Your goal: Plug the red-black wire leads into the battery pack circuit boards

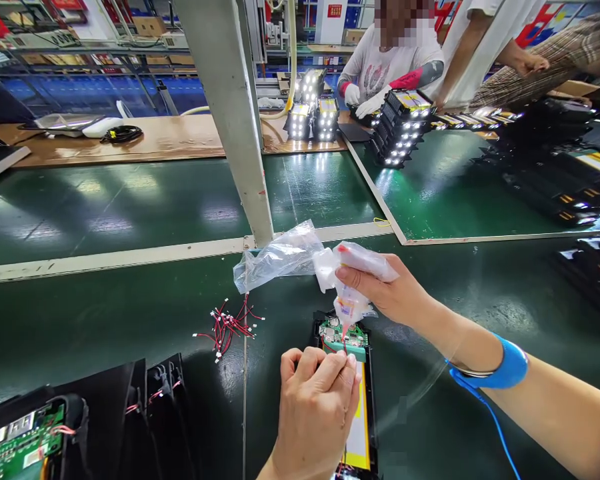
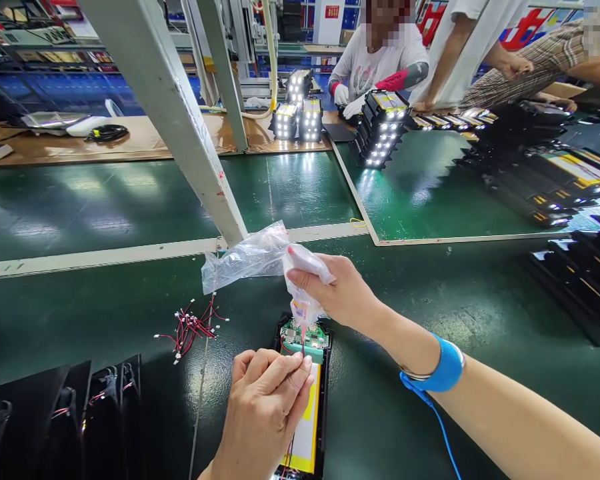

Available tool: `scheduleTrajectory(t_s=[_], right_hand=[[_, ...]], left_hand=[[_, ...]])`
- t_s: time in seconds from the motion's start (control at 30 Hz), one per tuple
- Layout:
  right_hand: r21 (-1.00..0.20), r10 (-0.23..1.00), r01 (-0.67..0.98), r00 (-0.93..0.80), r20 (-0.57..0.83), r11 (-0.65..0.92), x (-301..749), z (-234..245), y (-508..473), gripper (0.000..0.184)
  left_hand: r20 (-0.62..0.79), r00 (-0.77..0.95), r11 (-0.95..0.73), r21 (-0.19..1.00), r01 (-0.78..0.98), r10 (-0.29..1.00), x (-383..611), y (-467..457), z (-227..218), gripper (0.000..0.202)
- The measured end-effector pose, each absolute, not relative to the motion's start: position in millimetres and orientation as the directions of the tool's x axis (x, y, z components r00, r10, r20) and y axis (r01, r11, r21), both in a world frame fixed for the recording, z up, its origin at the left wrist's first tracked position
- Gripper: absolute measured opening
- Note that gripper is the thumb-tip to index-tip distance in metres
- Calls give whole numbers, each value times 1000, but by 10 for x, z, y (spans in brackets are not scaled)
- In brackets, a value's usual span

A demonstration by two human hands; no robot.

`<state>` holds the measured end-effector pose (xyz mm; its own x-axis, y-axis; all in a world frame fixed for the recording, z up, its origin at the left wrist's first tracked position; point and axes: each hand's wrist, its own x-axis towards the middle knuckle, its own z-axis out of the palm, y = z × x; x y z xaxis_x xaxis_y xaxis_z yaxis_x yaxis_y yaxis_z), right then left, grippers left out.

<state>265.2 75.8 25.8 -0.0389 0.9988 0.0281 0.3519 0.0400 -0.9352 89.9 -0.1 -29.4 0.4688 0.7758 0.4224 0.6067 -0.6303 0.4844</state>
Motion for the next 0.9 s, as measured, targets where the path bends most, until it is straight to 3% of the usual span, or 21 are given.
scheduleTrajectory(t_s=[0.23,0.5,0.67,0.9], right_hand=[[-954,1000,299,18,19,12,2668,240,724,34],[-976,997,216,64,47,32,2733,183,689,33],[-998,978,50,205,48,38,2779,6,605,30],[-999,918,24,394,54,48,2806,-142,453,32]], left_hand=[[407,467,-619,538,573,785,904,-2,-324,15],[416,471,-629,512,585,778,909,4,-291,18],[443,459,-638,517,571,770,913,18,-270,18],[487,452,-664,516,541,747,923,54,-278,17]])
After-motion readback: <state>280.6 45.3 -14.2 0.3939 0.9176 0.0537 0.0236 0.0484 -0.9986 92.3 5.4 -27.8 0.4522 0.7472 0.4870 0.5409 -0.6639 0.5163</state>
